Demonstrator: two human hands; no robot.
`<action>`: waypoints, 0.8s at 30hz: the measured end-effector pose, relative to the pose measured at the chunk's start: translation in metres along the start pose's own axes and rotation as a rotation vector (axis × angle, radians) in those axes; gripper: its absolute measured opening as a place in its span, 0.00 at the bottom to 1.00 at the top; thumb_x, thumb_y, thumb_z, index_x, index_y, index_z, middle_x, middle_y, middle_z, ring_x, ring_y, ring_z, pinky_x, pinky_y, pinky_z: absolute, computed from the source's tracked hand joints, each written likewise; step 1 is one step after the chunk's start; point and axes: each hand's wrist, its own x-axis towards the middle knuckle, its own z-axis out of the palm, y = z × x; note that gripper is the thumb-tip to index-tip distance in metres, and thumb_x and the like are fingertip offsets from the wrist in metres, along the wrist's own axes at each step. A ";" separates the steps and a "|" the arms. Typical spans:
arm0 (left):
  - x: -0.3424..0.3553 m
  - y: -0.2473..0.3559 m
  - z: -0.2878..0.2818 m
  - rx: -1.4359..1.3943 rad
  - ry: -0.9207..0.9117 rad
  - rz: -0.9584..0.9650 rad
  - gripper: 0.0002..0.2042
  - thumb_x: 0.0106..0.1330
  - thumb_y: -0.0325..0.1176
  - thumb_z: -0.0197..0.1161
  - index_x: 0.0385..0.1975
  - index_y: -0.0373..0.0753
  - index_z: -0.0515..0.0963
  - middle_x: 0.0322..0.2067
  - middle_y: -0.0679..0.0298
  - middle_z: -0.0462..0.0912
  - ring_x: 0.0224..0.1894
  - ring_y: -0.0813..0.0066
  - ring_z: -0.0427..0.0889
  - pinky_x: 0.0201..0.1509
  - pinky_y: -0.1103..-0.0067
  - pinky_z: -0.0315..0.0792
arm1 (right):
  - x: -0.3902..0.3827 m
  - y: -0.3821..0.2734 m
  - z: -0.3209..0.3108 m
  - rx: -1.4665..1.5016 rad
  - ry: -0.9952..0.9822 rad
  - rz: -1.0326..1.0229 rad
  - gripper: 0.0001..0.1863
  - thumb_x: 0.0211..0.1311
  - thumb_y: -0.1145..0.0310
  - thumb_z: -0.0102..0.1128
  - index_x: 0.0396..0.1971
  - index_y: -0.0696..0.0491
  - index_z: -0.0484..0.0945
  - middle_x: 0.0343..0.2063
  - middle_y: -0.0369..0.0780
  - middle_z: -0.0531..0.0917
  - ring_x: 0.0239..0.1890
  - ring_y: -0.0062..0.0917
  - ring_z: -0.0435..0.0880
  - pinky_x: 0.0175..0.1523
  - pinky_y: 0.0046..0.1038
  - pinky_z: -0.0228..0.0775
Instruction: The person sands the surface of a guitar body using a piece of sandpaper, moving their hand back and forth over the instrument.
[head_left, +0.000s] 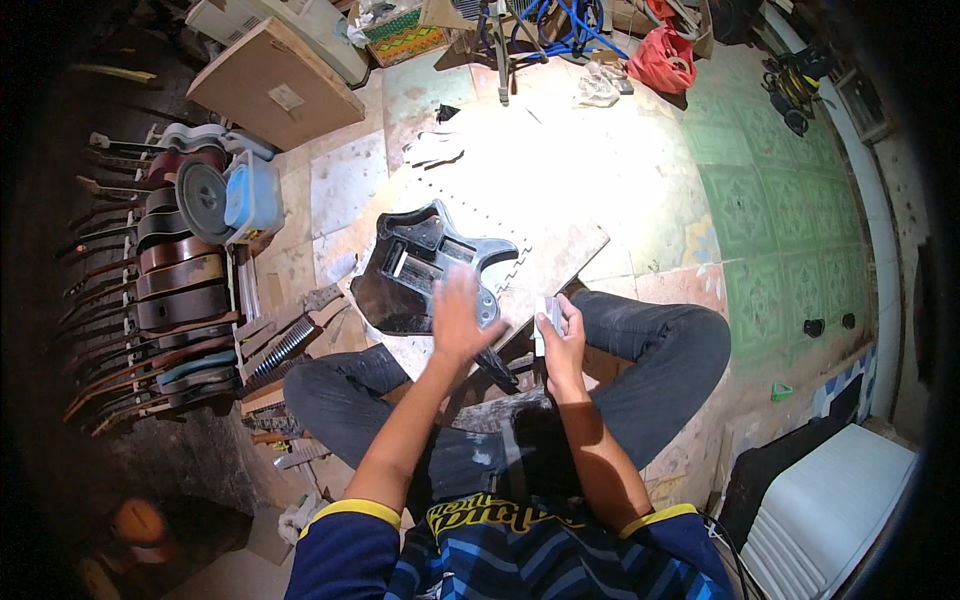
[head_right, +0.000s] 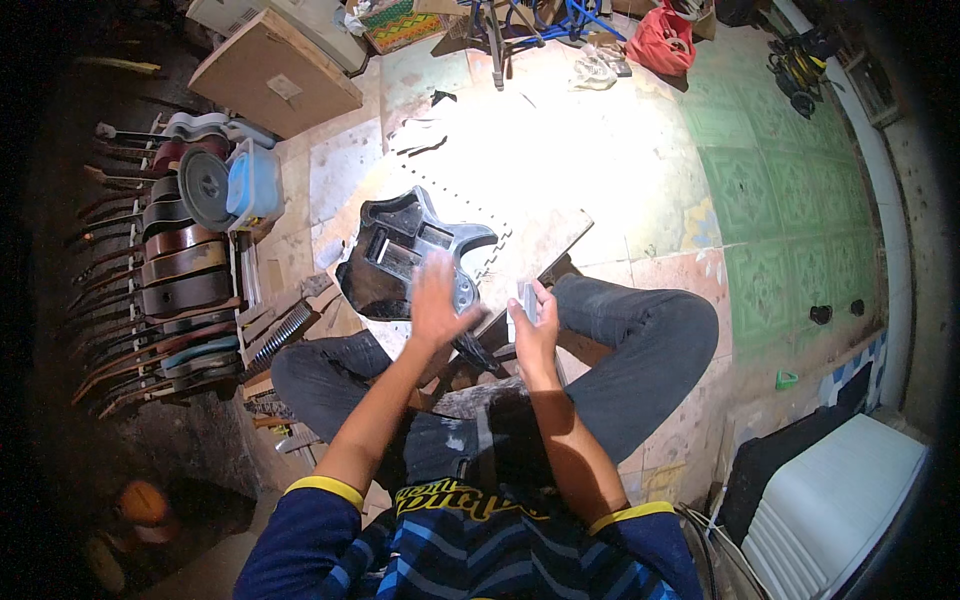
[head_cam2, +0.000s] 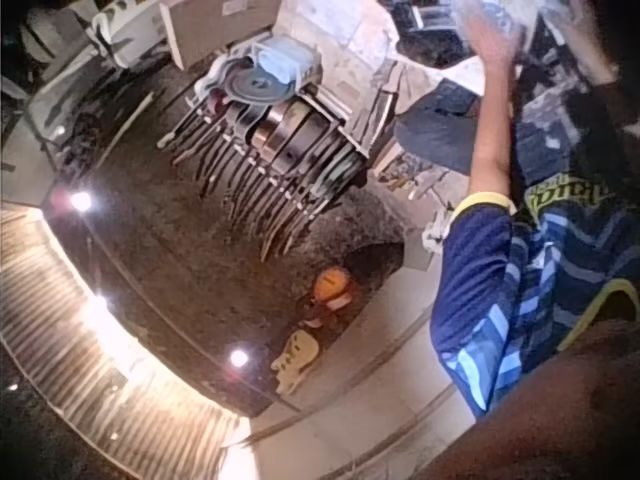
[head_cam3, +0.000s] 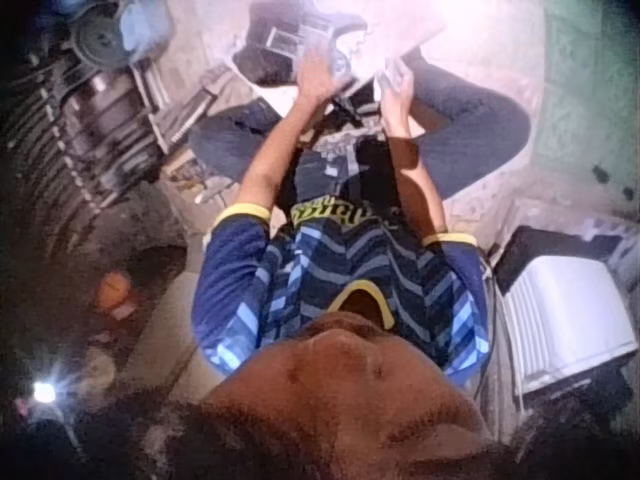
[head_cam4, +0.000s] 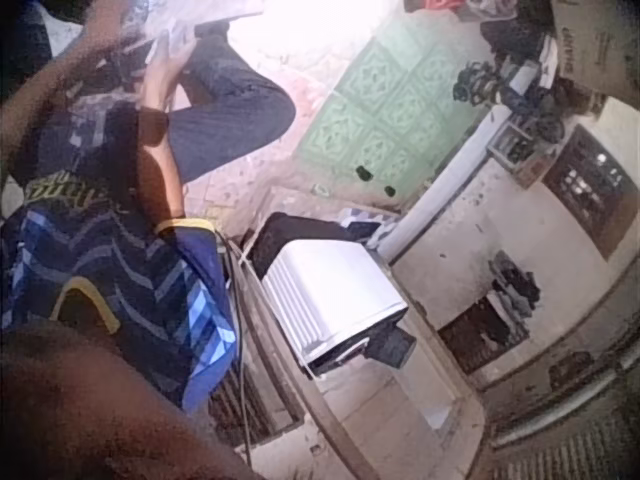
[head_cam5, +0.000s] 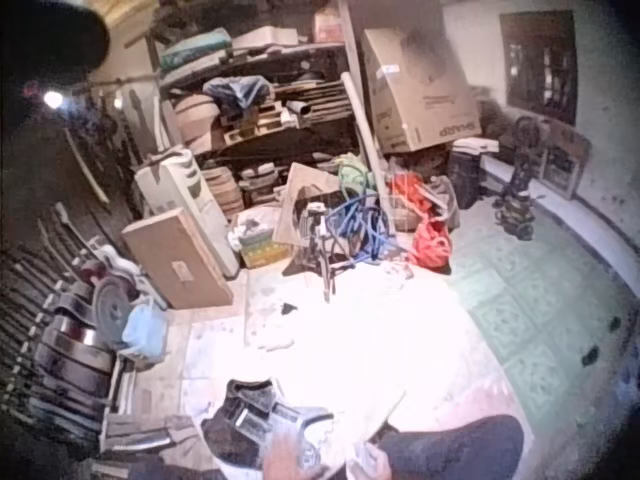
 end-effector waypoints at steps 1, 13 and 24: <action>-0.013 0.009 0.000 -0.002 -0.078 0.151 0.52 0.62 0.66 0.62 0.74 0.29 0.59 0.77 0.45 0.56 0.81 0.49 0.50 0.81 0.51 0.43 | -0.001 0.000 0.001 0.005 -0.001 0.006 0.29 0.69 0.77 0.65 0.68 0.59 0.67 0.59 0.46 0.79 0.59 0.27 0.79 0.63 0.29 0.72; 0.022 -0.033 0.011 0.009 -0.067 0.180 0.48 0.65 0.66 0.59 0.77 0.36 0.58 0.79 0.50 0.54 0.81 0.51 0.50 0.82 0.54 0.41 | -0.001 0.008 0.001 0.077 -0.010 0.072 0.30 0.72 0.75 0.63 0.70 0.57 0.65 0.59 0.46 0.81 0.57 0.25 0.81 0.60 0.27 0.75; 0.035 0.034 0.020 0.120 -0.058 0.093 0.53 0.64 0.69 0.58 0.74 0.25 0.59 0.78 0.43 0.53 0.81 0.49 0.49 0.82 0.55 0.44 | -0.002 0.002 0.003 0.066 -0.036 0.100 0.30 0.72 0.75 0.63 0.71 0.59 0.63 0.61 0.47 0.79 0.59 0.26 0.80 0.64 0.28 0.73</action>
